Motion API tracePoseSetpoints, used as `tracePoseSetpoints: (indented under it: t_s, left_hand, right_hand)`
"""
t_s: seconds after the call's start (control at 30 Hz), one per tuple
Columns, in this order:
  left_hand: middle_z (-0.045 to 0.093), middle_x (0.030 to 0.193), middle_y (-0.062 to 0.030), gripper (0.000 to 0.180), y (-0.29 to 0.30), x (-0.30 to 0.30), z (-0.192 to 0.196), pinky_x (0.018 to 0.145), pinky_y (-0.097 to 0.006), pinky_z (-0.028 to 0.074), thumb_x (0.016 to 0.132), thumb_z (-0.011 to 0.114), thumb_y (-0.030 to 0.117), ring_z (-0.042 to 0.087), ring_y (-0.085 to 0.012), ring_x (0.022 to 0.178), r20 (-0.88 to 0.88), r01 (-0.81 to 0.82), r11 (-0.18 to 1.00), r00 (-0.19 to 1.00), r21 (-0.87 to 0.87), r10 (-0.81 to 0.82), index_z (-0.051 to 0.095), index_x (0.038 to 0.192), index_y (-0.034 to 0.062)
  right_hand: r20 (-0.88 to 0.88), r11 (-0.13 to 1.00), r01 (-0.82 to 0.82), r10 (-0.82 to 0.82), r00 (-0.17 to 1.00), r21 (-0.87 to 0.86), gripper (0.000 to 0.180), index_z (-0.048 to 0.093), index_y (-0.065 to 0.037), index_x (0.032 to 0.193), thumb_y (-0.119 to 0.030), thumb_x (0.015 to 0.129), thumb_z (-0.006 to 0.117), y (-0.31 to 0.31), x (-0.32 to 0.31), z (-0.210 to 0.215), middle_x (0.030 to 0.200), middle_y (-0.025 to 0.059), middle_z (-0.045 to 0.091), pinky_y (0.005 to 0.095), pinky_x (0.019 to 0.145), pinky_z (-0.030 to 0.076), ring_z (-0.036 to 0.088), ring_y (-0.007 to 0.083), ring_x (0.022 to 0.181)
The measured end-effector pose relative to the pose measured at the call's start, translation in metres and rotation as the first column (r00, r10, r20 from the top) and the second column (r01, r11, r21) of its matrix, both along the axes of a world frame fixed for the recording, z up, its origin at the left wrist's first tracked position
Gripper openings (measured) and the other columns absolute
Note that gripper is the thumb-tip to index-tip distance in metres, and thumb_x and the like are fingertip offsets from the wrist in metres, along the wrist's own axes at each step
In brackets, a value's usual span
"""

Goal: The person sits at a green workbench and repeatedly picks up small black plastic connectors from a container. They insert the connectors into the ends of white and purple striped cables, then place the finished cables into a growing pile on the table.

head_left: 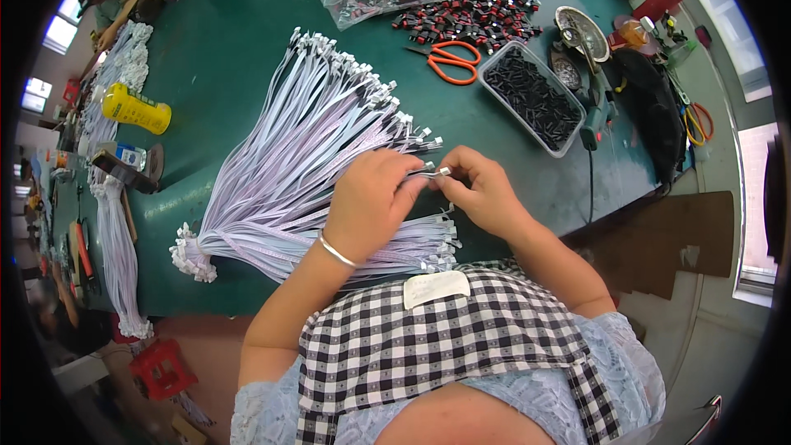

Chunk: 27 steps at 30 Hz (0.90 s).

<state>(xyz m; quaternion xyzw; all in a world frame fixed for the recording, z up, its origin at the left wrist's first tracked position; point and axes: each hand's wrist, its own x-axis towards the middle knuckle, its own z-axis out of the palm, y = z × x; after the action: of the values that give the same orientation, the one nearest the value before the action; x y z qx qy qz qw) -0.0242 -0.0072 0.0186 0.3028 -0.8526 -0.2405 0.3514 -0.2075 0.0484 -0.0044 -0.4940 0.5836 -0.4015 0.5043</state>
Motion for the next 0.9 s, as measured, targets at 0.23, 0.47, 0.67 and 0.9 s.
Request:
tracePoseSetpoints:
  t_s: [0.23, 0.47, 0.67, 0.9]
  left_hand:
    - [0.057, 0.078, -0.0109, 0.012, 0.012, -0.001, 0.001, 0.059, -0.033, 0.045, 0.079, 0.062, 0.002, 0.057, -0.0243, 0.067, 0.034, -0.036, 0.956, 0.999, 0.291, 0.028, 0.061, 0.091, 0.0009]
    - [0.052, 0.077, -0.009, 0.011, 0.014, -0.005, -0.005, 0.057, -0.031, 0.042, 0.077, 0.063, 0.003, 0.053, -0.021, 0.063, -0.062, -0.007, 0.948, 0.998, 0.319, 0.029, 0.06, 0.088, 0.0009]
    - [0.053, 0.078, -0.0078, 0.01, 0.012, -0.001, -0.012, 0.057, -0.031, 0.042, 0.08, 0.064, 0.005, 0.053, -0.0193, 0.063, -0.088, 0.009, 0.932, 0.996, 0.364, 0.025, 0.061, 0.089, 0.0013]
    - [0.055, 0.083, -0.0085, 0.014, 0.009, -0.003, -0.004, 0.061, -0.033, 0.046, 0.077, 0.063, -0.001, 0.055, -0.0241, 0.069, -0.11, 0.041, 0.998, 0.993, 0.052, -0.035, 0.062, 0.09, 0.0041]
  right_hand:
    - [-0.037, 1.0, -0.013, 0.012, 0.999, -0.022, 0.013, 0.061, -0.001, 0.086, -0.013, 0.084, 0.067, -0.002, -0.003, 0.008, 0.074, 0.002, 0.061, 0.0229, 0.059, 0.045, 0.054, 0.0056, 0.066]
    - [-0.848, 0.843, -0.237, -0.381, 0.368, -0.482, 0.014, 0.067, -0.006, 0.093, -0.011, 0.081, 0.062, -0.047, -0.099, 0.045, 0.096, 0.0087, 0.064, 0.0398, 0.08, 0.045, 0.058, 0.0286, 0.091]
    - [-0.977, 0.949, -0.25, -0.163, 0.139, -0.194, 0.021, 0.065, -0.008, 0.102, -0.012, 0.082, 0.061, -0.055, -0.122, 0.02, 0.099, 0.0079, 0.06, 0.0383, 0.083, 0.045, 0.056, 0.0276, 0.098]
    - [-0.966, 0.952, -0.197, -0.206, 0.153, -0.234, 0.011, 0.062, -0.009, 0.084, -0.019, 0.081, 0.064, -0.056, -0.122, 0.022, 0.08, 0.0079, 0.06, 0.0398, 0.071, 0.049, 0.06, 0.0273, 0.082]
